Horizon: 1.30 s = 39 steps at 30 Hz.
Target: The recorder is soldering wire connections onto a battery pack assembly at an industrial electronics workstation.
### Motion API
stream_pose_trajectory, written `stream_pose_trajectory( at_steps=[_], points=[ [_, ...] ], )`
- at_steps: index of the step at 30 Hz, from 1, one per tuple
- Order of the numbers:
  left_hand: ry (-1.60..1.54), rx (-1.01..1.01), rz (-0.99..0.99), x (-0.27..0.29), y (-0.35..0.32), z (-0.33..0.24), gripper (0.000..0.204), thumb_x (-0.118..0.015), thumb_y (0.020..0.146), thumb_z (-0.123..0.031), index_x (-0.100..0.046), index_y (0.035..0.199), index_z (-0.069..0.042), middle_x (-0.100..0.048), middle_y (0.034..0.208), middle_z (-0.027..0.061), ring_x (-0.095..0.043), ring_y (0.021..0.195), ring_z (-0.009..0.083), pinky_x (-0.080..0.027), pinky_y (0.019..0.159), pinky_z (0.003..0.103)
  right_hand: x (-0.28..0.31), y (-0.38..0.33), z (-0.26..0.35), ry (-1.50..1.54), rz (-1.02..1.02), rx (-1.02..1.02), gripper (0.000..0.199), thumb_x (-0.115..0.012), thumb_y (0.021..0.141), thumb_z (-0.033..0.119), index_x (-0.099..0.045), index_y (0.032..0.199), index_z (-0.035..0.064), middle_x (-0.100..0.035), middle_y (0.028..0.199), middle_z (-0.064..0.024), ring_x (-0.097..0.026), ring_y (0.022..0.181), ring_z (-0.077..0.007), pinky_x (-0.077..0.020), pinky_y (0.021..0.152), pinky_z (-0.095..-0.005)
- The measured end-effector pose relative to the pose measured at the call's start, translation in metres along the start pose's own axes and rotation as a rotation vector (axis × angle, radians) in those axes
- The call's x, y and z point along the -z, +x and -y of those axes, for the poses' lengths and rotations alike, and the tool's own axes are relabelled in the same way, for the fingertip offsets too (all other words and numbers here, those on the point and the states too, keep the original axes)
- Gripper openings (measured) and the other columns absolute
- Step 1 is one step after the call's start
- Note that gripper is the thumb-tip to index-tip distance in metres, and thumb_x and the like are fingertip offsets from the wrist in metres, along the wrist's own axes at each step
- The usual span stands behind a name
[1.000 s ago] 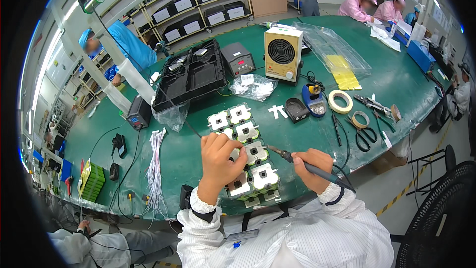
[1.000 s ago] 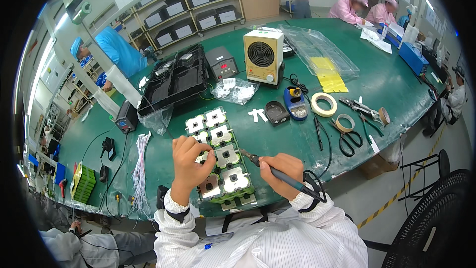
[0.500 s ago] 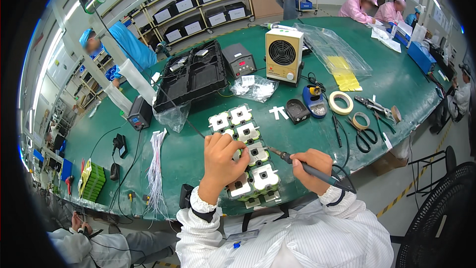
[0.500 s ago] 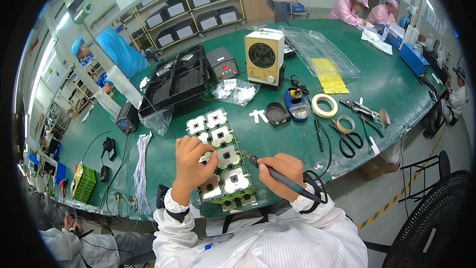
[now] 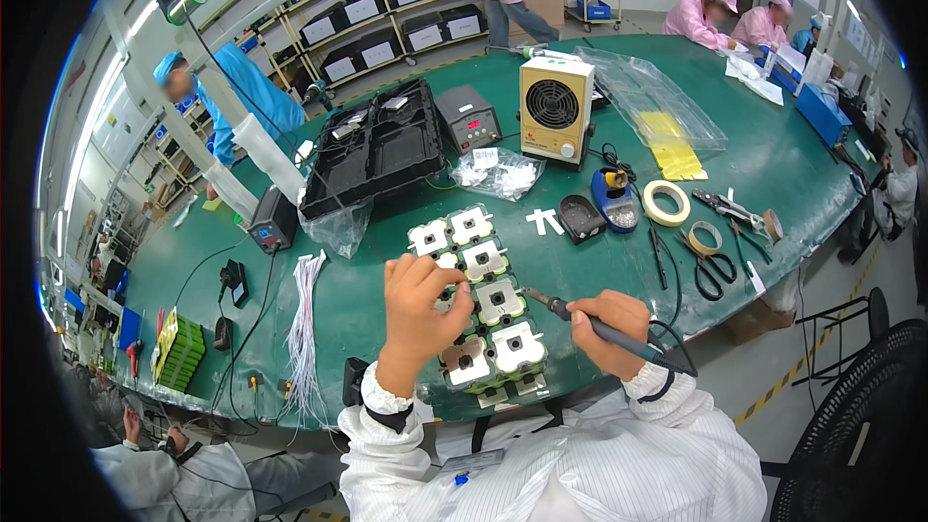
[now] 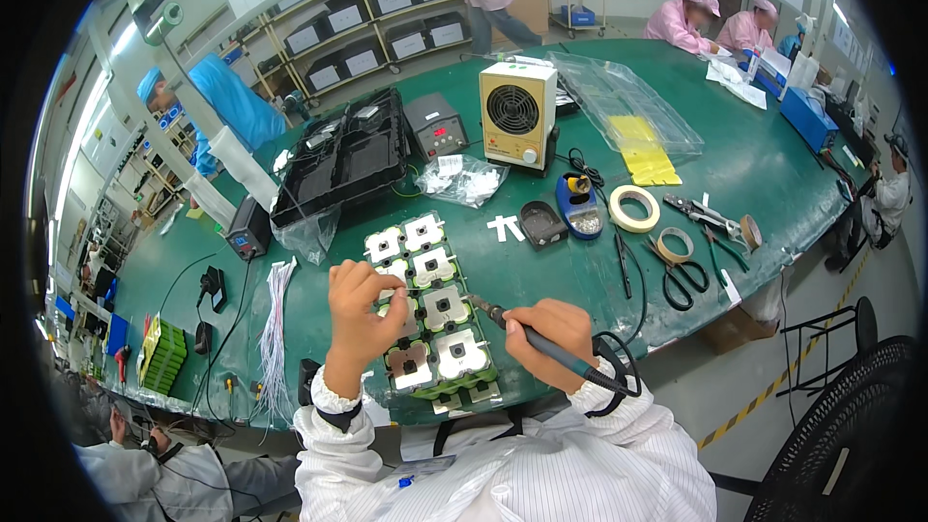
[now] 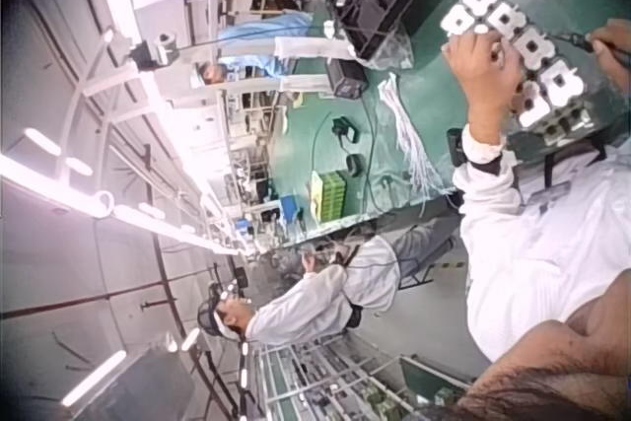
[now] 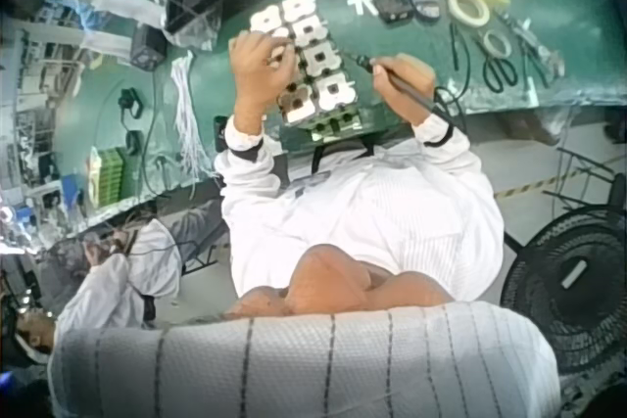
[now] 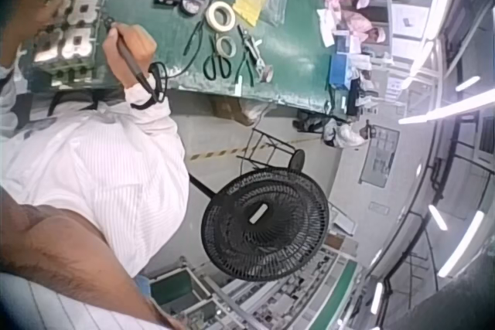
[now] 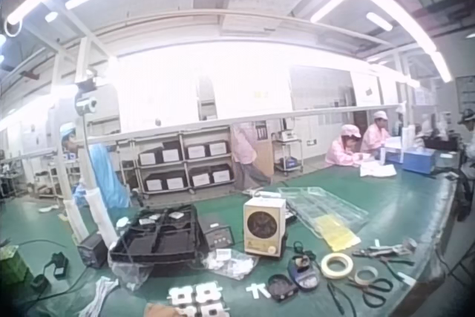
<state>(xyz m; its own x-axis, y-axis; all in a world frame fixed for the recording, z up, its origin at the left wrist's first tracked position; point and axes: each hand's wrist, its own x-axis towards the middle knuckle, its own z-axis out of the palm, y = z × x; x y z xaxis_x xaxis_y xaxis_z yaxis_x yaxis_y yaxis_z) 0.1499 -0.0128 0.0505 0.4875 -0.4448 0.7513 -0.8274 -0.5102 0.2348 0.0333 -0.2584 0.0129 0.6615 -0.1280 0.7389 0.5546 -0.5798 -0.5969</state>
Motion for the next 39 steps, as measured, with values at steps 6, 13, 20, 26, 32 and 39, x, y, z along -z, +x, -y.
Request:
stream_pose_trajectory(
  at_steps=[6, 13, 20, 26, 32, 39],
  points=[
    [0.018, 0.008, -0.013, 0.010, 0.004, 0.007, 0.012, -0.071, 0.069, -0.004, -0.067, 0.078, -0.011, -0.052, 0.072, 0.0022, -0.048, 0.070, 0.0234, -0.034, 0.070, 0.038, 0.002, 0.001, 0.001, -0.032, 0.016, 0.018, 0.009, -0.072, 0.078, 0.000, -0.073, 0.087, -0.0002, -0.063, 0.064, -0.0090, -0.060, 0.053, -0.0243, -0.0453, 0.050, -0.0358],
    [-0.038, 0.027, -0.011, 0.008, 0.006, 0.008, 0.011, -0.069, 0.071, -0.003, -0.062, 0.077, -0.009, -0.048, 0.070, 0.0030, -0.047, 0.071, 0.0225, -0.033, 0.071, 0.037, 0.006, 0.001, 0.002, -0.051, -0.032, -0.031, 0.010, -0.072, 0.080, 0.002, -0.074, 0.090, 0.0004, -0.063, 0.064, -0.0091, -0.060, 0.054, -0.0238, -0.0460, 0.051, -0.0353],
    [-0.016, -0.018, -0.001, -0.011, 0.024, 0.026, 0.010, -0.070, 0.075, -0.003, -0.062, 0.079, -0.008, -0.055, 0.078, 0.0045, -0.051, 0.077, 0.0252, -0.036, 0.072, 0.038, -0.010, 0.019, -0.016, 0.020, -0.106, -0.134, 0.007, -0.072, 0.086, 0.006, -0.075, 0.090, 0.0003, -0.063, 0.065, -0.0106, -0.061, 0.056, -0.0247, -0.0458, 0.052, -0.0344],
    [-0.026, 0.001, 0.031, -0.022, 0.031, 0.037, 0.010, -0.072, 0.075, -0.005, -0.064, 0.079, -0.008, -0.056, 0.080, 0.0054, -0.051, 0.078, 0.0258, -0.036, 0.073, 0.039, -0.034, 0.032, -0.044, -0.005, -0.157, -0.007, 0.011, -0.070, 0.087, 0.009, -0.073, 0.082, 0.0005, -0.058, 0.061, -0.0093, -0.056, 0.051, -0.0249, -0.0421, 0.049, -0.0374],
    [-0.054, -0.029, 0.050, -0.032, 0.029, 0.043, 0.010, -0.072, 0.073, -0.005, -0.064, 0.079, -0.008, -0.055, 0.080, 0.0045, -0.050, 0.078, 0.0254, -0.036, 0.072, 0.039, -0.043, 0.026, -0.053, -0.020, -0.118, 0.014, 0.012, -0.068, 0.087, 0.009, -0.072, 0.079, 0.0008, -0.054, 0.058, -0.0090, -0.053, 0.049, -0.0249, -0.0389, 0.048, -0.0383],
    [-0.069, -0.042, 0.028, -0.036, 0.030, 0.046, 0.012, -0.072, 0.072, -0.004, -0.063, 0.078, -0.008, -0.055, 0.079, 0.0042, -0.050, 0.077, 0.0250, -0.036, 0.073, 0.039, -0.044, 0.028, -0.053, -0.001, -0.120, -0.039, 0.011, -0.068, 0.086, 0.007, -0.073, 0.079, -0.0008, -0.056, 0.058, -0.0096, -0.054, 0.049, -0.0251, -0.0401, 0.049, -0.0377]
  ],
)
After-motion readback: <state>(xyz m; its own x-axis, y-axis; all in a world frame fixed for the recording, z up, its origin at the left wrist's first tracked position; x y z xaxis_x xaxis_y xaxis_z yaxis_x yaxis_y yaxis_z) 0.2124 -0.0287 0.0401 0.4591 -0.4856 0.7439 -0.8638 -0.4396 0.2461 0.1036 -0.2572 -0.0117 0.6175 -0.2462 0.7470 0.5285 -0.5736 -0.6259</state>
